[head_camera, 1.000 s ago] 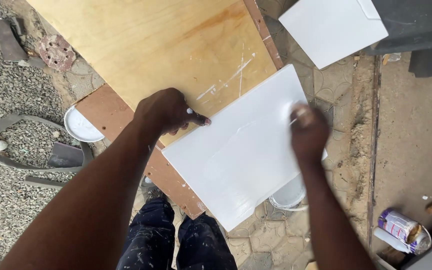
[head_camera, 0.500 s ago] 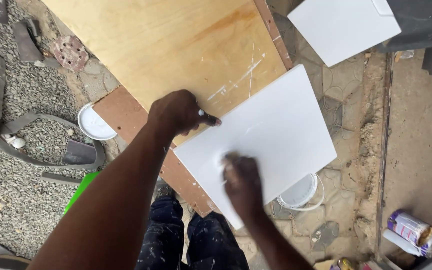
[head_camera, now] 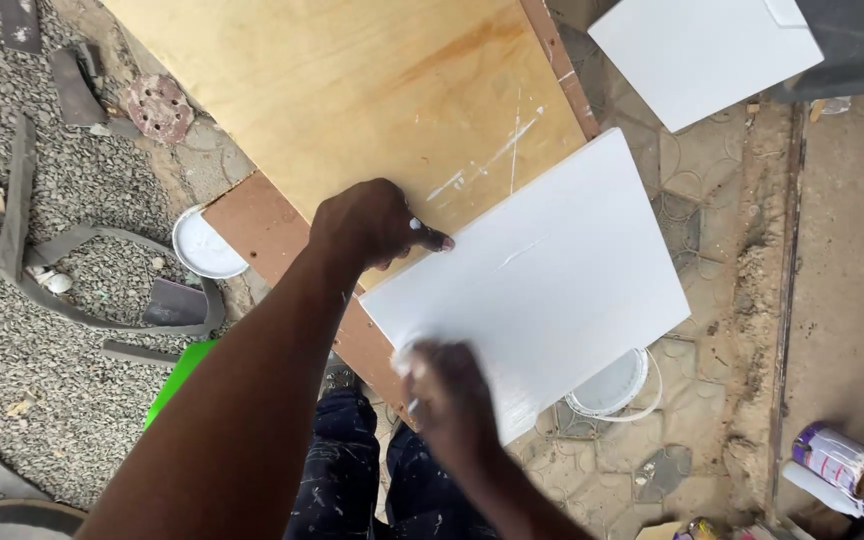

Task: Applying white paint or primer to a wooden board using a small cloth applicator.

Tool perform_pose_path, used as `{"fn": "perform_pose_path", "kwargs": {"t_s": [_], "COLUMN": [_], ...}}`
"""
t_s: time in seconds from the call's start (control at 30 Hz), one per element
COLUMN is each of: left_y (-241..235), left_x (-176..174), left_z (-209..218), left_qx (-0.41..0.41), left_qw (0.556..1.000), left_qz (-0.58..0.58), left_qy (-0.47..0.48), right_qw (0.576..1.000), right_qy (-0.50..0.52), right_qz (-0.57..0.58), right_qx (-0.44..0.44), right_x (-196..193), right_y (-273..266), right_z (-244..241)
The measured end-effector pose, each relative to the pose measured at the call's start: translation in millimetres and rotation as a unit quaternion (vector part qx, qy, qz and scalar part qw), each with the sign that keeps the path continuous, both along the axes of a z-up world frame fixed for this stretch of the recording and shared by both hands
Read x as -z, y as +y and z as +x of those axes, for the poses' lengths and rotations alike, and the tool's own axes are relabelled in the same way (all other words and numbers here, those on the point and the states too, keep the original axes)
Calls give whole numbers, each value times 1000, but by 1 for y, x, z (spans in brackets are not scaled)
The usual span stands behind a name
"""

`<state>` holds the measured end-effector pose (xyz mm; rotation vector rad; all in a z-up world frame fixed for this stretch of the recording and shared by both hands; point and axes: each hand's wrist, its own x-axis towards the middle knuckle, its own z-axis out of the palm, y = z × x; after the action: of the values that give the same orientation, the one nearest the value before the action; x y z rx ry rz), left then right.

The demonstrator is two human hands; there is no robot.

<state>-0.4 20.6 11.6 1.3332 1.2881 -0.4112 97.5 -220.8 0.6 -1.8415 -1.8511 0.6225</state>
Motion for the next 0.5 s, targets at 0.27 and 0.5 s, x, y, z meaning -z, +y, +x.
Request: {"fn": "perform_pose_path", "kwargs": {"t_s": [0.27,0.5], "left_y": [2,3], "left_x": [-3,-7], "left_z": [-1,0], "left_qx": [-3,-15], "left_qw": [1000,1000], "left_qz": [-6,-12], "left_qy": [2,3], "right_qw": [985,979], "right_qy": [-167,-98], "right_qz": [44,52], "right_qx": [22,174], "right_x": [18,14], "right_y": [75,90], "right_z": [152,165]}}
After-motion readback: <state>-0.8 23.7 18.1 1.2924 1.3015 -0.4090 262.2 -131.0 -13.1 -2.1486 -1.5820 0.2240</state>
